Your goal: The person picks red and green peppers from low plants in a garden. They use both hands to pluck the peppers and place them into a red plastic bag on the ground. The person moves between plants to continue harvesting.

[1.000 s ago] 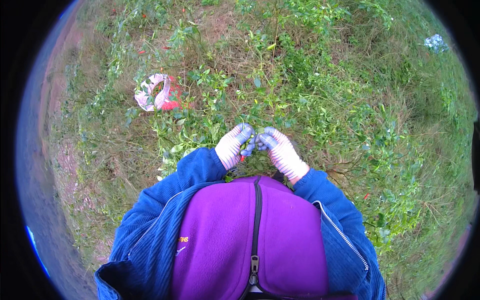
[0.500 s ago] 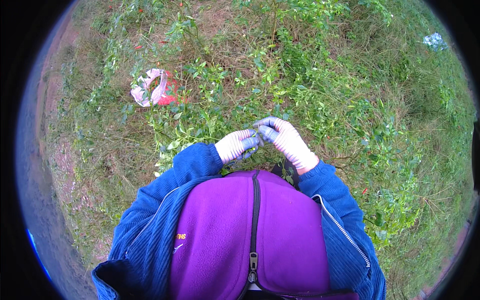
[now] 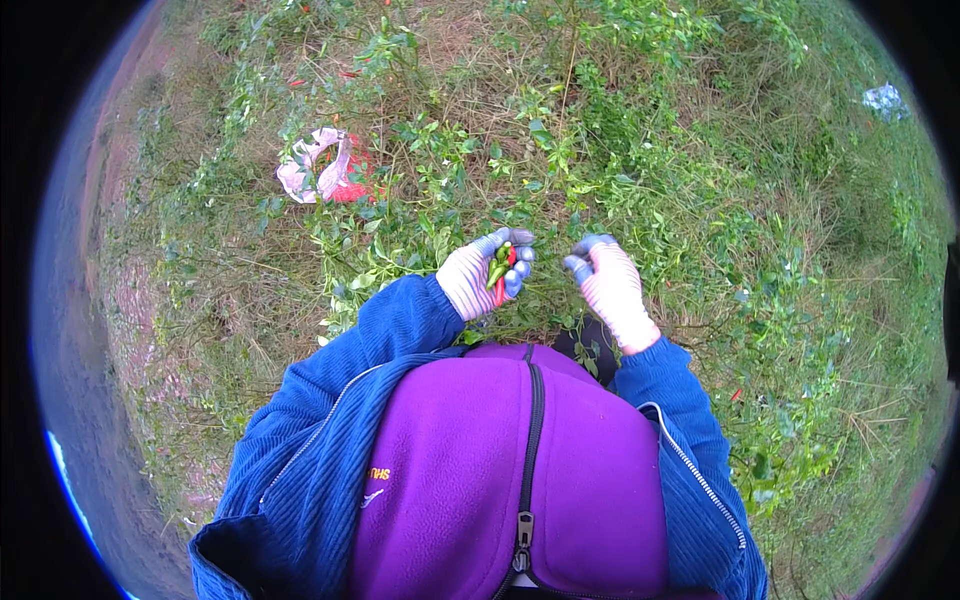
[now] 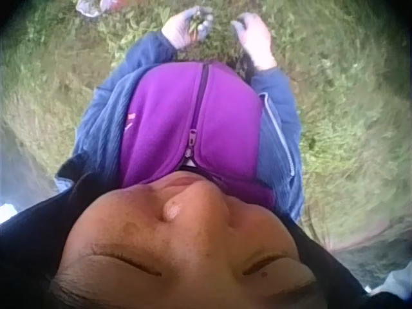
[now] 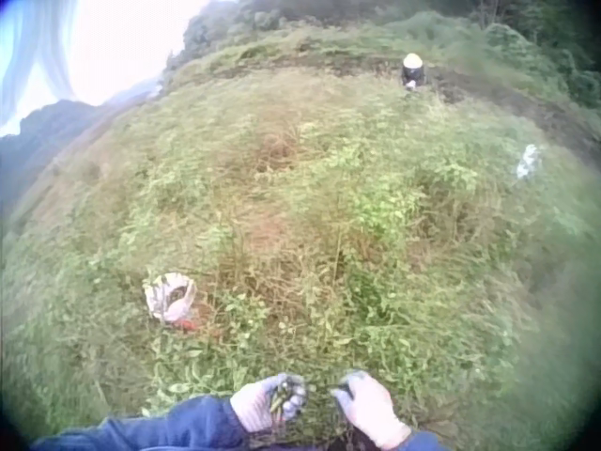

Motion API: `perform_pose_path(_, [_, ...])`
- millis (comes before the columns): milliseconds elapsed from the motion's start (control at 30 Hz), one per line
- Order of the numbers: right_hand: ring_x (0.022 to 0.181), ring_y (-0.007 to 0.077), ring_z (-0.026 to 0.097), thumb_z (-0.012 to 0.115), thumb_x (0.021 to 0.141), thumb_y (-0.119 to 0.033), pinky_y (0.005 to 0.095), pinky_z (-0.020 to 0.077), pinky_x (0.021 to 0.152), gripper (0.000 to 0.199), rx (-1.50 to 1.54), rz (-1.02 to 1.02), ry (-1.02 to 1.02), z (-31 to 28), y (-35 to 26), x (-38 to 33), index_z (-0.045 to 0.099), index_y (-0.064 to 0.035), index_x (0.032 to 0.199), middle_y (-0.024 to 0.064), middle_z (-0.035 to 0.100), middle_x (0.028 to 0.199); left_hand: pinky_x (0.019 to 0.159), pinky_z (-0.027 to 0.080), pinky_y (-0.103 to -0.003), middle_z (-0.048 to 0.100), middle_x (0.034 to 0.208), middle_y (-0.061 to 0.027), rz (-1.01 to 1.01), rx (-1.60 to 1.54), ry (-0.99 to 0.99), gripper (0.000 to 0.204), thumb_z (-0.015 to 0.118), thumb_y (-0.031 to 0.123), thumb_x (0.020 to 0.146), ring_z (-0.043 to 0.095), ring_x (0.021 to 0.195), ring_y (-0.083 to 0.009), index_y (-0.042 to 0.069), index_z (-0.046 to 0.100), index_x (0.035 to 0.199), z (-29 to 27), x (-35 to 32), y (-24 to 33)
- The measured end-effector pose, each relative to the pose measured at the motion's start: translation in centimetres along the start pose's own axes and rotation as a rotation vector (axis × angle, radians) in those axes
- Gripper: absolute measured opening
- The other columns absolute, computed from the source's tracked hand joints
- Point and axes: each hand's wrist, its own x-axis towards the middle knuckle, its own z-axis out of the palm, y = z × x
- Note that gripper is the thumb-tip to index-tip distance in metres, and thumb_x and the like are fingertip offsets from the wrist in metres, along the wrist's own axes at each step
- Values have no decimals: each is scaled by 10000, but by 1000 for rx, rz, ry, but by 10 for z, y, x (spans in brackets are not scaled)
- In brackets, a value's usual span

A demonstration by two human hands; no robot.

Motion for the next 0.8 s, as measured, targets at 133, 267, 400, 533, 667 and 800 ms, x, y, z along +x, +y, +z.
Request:
perform_pose_path(133, [775, 199, 588, 696, 786, -40, 314, 485, 679, 274, 356, -198, 54, -10, -30, -1, 617, -57, 1048, 76, 600, 905, 828, 559, -411, 623, 1135, -176, -52, -222, -106, 334, 428, 291, 1017, 631, 965, -310, 45, 531, 1219, -13, 8, -2])
perform_pose_path(267, [822, 308, 613, 692, 783, -93, 400, 503, 719, 216, 217, -465, 28, -13, -49, 3, 643, -61, 991, 129, 621, 886, 900, 532, -502, 594, 1218, -189, -56, -251, -102, 380, 377, 309, 1027, 603, 1090, -347, 36, 492, 1266, -10, 7, -1])
perform_pose_path(400, [787, 222, 580, 654, 826, -46, 336, 484, 704, 176, 402, -253, 180, -11, -40, 5, 640, -54, 1001, 86, 612, 869, 1069, 384, -569, 477, 1385, -211, -43, -365, -200, 416, 384, 290, 1017, 484, 1264, -368, 24, 464, 1327, -2, 3, -2])
perform_pose_path(533, [789, 63, 517, 598, 915, -34, 230, 442, 704, 127, 648, 48, 207, -23, -22, 16, 640, -50, 1034, -16, 614, 898, 1129, 280, -582, 407, 1462, -196, -30, -347, -240, 485, 466, 228, 945, 401, 1344, -369, 39, 427, 1389, -1, 0, -1])
perform_pose_path(667, [785, 138, 577, 612, 890, -30, 272, 475, 700, 113, 504, -11, 165, -41, -24, 40, 646, -55, 995, 34, 616, 864, 1129, 279, -580, 411, 1468, -174, -33, -372, -305, 524, 493, 216, 906, 409, 1343, -354, 52, 427, 1400, -4, -1, 1])
perform_pose_path(800, [825, 302, 611, 652, 777, -84, 410, 502, 719, 181, 203, -581, -107, -33, -54, 41, 657, -78, 958, 109, 627, 882, 1109, 326, -543, 435, 1452, -165, -15, -364, -360, 536, 495, 212, 898, 436, 1323, -319, 54, 424, 1405, -9, 1, 3])
